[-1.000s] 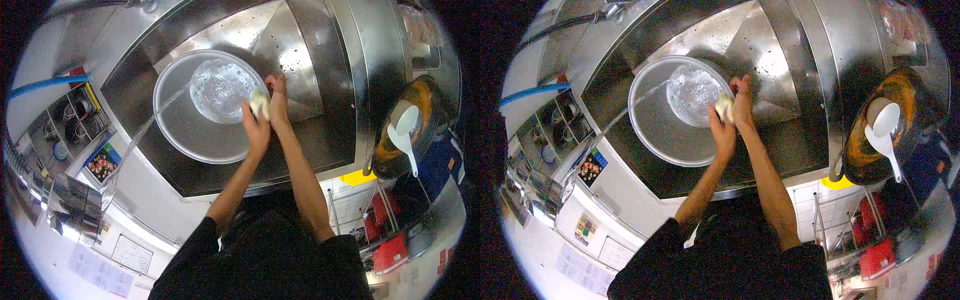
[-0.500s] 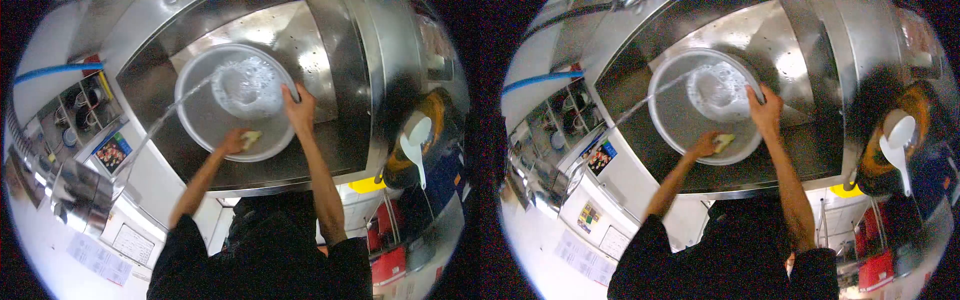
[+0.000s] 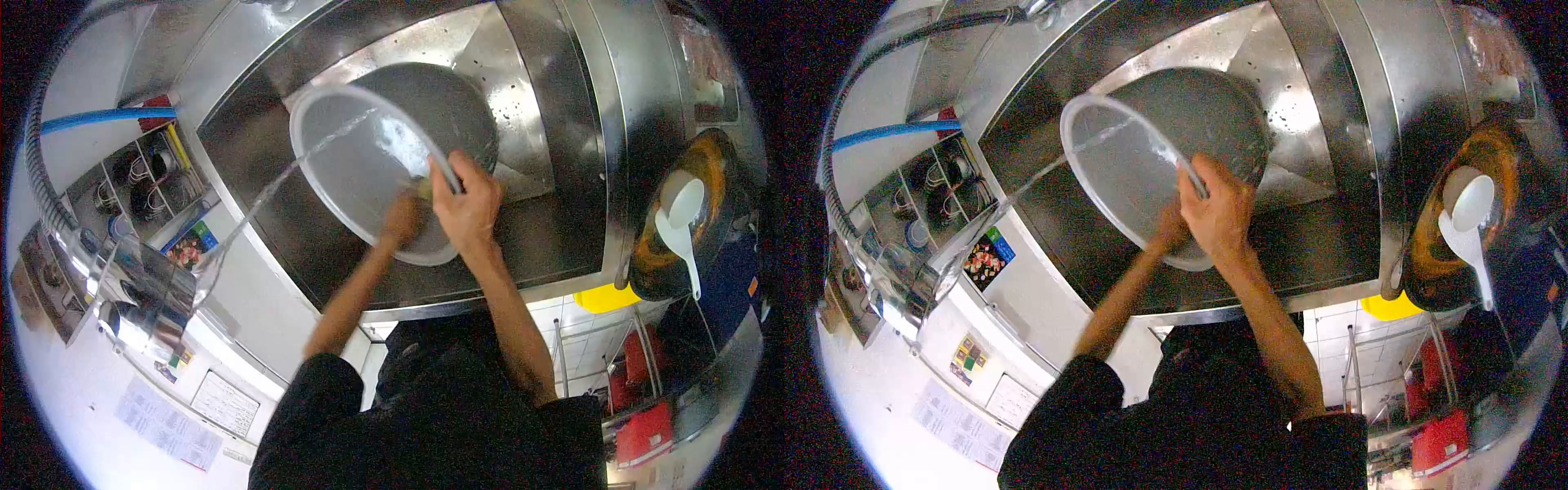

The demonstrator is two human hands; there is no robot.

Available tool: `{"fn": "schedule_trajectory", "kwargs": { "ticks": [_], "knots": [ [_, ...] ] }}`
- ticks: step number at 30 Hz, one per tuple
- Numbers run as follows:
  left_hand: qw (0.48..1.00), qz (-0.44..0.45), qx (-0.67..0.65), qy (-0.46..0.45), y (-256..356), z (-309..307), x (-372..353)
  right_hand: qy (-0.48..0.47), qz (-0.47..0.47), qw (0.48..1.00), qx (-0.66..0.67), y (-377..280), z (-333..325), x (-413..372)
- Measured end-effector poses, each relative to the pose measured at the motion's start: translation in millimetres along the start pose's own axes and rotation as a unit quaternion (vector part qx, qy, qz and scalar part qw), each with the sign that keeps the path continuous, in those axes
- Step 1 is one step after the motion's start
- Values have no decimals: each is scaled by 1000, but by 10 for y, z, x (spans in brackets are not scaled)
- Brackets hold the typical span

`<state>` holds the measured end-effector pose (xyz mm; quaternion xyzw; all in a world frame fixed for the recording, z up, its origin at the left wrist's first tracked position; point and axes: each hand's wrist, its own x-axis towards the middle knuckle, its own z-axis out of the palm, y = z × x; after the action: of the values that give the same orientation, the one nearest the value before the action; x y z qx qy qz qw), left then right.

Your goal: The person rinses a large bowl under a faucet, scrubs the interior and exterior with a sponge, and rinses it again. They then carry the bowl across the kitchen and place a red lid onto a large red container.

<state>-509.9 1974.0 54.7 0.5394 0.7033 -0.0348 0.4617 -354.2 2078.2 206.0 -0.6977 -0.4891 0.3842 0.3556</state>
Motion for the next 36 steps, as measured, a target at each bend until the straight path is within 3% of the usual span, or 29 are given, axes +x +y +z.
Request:
{"fn": "schedule_trajectory", "kwargs": {
  "ticks": [1, 3, 8, 9, 10, 11, 12, 13, 15, 19, 22, 25, 26, 28, 29, 31, 32, 33, 34, 35, 36],
  "knots": [
    [980, -11, -195, 32, 283, 273, -118, -4, -24, 1000, -7, 5, 47, -72],
    [888, -40, -436, 143, 789, 211, -294, -11, -41, 999, -23, 38, 82, -134],
    [908, -8, -405, -105, 635, -60, -457, -28, -61, 998, 16, -6, 56, -125],
    [969, 48, -201, -138, 203, -93, -392, -26, -56, 998, 15, -27, 51, -86],
    [992, 10, 20, -125, -77, -271, -244, -26, -42, 998, 34, -62, 31, -70],
    [961, -29, 240, -134, -359, -447, -95, -26, -47, 998, 34, -68, 38, -70],
    [901, 131, 413, 4, -782, -666, 108, -37, -31, 999, 20, -59, 46, -115],
    [834, 223, 500, 73, -973, -961, 348, -49, -12, 999, 4, -40, 53, -170],
    [902, 181, 385, 73, -736, -1452, 556, -50, -1, 999, -1, -35, 88, -197],
    [933, 149, 299, 132, -653, -1404, 470, -48, 15, 999, 14, -32, 118, -148],
    [841, 222, 483, 97, -577, -1473, 813, -84, 25, 996, -17, -39, 118, -111],
    [712, 264, 650, 45, -608, -1632, 898, -79, -10, 997, -8, 2, 142, -86],
    [712, 264, 649, 49, -511, -1720, 1000, -77, -13, 997, -9, 4, 177, -45],
    [798, 183, 574, -3, -104, -1862, 983, -80, -27, 996, -9, -7, 179, -86],
    [799, 182, 573, -3, -251, -1728, 919, -82, -27, 996, -10, -11, 179, -99],
    [830, 78, 502, 229, -845, -1230, 716, -90, 16, 996, -6, 0, 216, -88],
    [842, 69, 482, 230, -936, -835, 498, -85, 16, 996, -2, 16, 247, -92],
    [870, -27, 471, 147, -669, -536, 329, -48, -13, 999, 7, 30, 298, -108],
    [967, -123, 221, 16, -308, -320, 156, -13, -39, 999, 15, 40, 348, -139],
    [995, -47, 92, -16, -434, 178, 98, -12, -38, 999, 18, 59, 367, -156],
    [997, -27, -69, -20, -239, 501, 72, -4, -36, 999, 15, 105, 346, -151]
  ]
}}
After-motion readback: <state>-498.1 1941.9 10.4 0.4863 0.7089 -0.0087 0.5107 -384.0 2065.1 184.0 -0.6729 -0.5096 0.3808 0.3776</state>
